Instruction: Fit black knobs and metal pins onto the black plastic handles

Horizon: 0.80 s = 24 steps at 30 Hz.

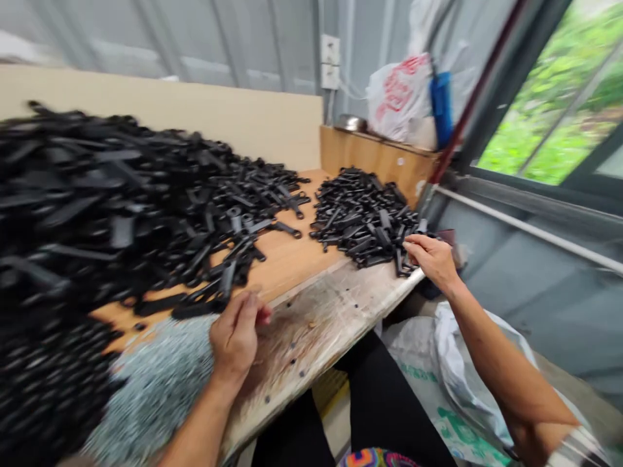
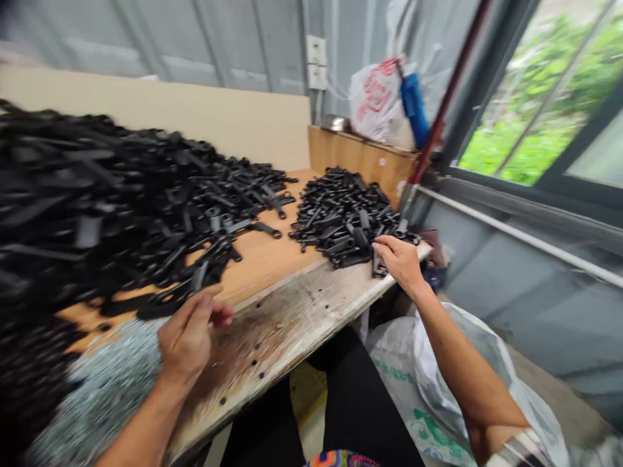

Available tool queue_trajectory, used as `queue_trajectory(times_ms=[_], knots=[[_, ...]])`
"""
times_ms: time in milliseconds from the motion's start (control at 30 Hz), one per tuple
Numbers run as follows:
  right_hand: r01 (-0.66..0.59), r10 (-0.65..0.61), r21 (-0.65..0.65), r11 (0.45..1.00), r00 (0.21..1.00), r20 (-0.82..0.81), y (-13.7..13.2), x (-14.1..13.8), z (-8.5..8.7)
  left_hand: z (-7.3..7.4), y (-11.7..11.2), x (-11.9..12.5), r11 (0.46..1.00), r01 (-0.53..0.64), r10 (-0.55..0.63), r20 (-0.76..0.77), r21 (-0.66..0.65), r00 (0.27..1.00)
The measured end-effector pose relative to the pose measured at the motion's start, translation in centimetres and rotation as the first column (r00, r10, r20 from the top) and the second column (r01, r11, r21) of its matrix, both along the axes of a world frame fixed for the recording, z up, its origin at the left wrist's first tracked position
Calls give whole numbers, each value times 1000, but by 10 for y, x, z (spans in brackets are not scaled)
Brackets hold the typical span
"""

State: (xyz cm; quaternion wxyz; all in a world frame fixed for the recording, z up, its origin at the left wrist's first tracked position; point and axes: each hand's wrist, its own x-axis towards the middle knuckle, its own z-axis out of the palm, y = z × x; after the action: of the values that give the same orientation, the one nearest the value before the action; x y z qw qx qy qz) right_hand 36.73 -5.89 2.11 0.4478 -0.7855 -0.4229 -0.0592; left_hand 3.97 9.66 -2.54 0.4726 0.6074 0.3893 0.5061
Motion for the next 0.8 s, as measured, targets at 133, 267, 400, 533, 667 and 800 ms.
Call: queue_trajectory(times_ms=[133, 267, 400, 533, 667, 800], knots=[[-412, 486, -362, 836, 862, 141, 55, -80, -10, 29, 10, -9, 958, -286, 265, 345, 9, 901], [-525, 790, -659, 539, 587, 178, 87, -161, -9, 52, 24, -32, 899, -425, 416, 522, -111, 744], [-563, 906, -741, 366, 396, 147, 108, -213, -4, 62, 31, -57, 867, -477, 450, 637, -144, 626], [-494, 882, -766, 411, 429, 196, 145, -234, 0, 61, 36, -71, 871, -451, 449, 689, -196, 568], [-382, 773, -756, 532, 584, 248, 192, -238, 3, 59, 39, -73, 877, -408, 457, 705, -255, 542], [-381, 771, -759, 528, 590, 240, 213, -250, 0, 59, 38, -73, 881, -358, 464, 716, -309, 522]])
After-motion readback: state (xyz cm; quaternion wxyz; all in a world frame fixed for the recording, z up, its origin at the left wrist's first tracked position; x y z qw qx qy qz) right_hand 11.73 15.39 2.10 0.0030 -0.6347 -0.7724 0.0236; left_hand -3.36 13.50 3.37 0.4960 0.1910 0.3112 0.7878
